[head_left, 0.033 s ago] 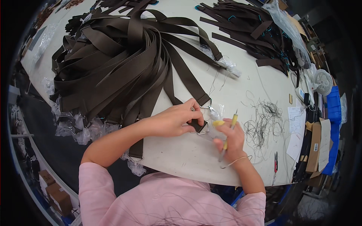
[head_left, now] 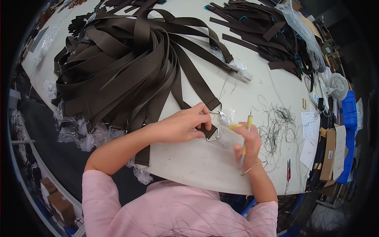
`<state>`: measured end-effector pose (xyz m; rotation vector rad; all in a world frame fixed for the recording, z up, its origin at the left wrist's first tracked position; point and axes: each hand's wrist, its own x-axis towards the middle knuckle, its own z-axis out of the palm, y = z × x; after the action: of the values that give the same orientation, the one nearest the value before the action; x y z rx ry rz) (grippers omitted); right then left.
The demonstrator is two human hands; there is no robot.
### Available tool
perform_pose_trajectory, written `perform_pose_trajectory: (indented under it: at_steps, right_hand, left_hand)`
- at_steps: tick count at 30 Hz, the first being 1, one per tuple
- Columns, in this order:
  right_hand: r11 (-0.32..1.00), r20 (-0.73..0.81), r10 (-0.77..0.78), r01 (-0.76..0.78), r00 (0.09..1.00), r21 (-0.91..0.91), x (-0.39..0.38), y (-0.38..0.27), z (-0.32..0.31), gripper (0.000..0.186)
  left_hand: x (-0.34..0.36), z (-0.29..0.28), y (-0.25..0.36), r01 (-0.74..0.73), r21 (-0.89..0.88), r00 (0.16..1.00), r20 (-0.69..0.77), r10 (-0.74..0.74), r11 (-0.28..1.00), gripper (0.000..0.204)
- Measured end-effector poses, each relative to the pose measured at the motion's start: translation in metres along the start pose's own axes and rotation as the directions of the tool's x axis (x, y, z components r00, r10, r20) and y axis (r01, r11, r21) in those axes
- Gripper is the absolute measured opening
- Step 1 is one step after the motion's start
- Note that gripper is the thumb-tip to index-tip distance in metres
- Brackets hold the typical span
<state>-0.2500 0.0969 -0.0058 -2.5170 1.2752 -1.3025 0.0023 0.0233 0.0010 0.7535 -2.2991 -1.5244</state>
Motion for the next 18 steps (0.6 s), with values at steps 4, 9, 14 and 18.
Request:
perform_pose_trajectory:
  at_steps: [4,9,14,18]
  right_hand:
    - [0.901,0.042,0.351,-0.35,0.935,0.257,0.017,-0.003,-0.018,0.073]
    - [0.348,0.329,0.69,-0.695,0.644,0.63,0.017,-0.013,0.015,0.063]
    - [0.296,0.381,0.719,-0.752,0.581,0.589,0.01,-0.012,0.03,0.057]
    - [0.336,0.345,0.73,-0.75,0.59,0.57,0.007,-0.013,0.033,0.056]
  left_hand:
    - [0.003,0.001,-0.006,0.03,-0.07,0.998,-0.055,-0.034,0.997,0.005]
    - [0.003,0.001,-0.003,0.028,-0.009,0.997,-0.076,-0.028,1.0,0.006]
    - [0.002,0.004,-0.005,-0.004,-0.046,0.995,-0.104,-0.001,0.999,0.009]
    - [0.001,0.007,-0.002,-0.047,0.082,0.993,-0.101,0.055,0.996,0.009]
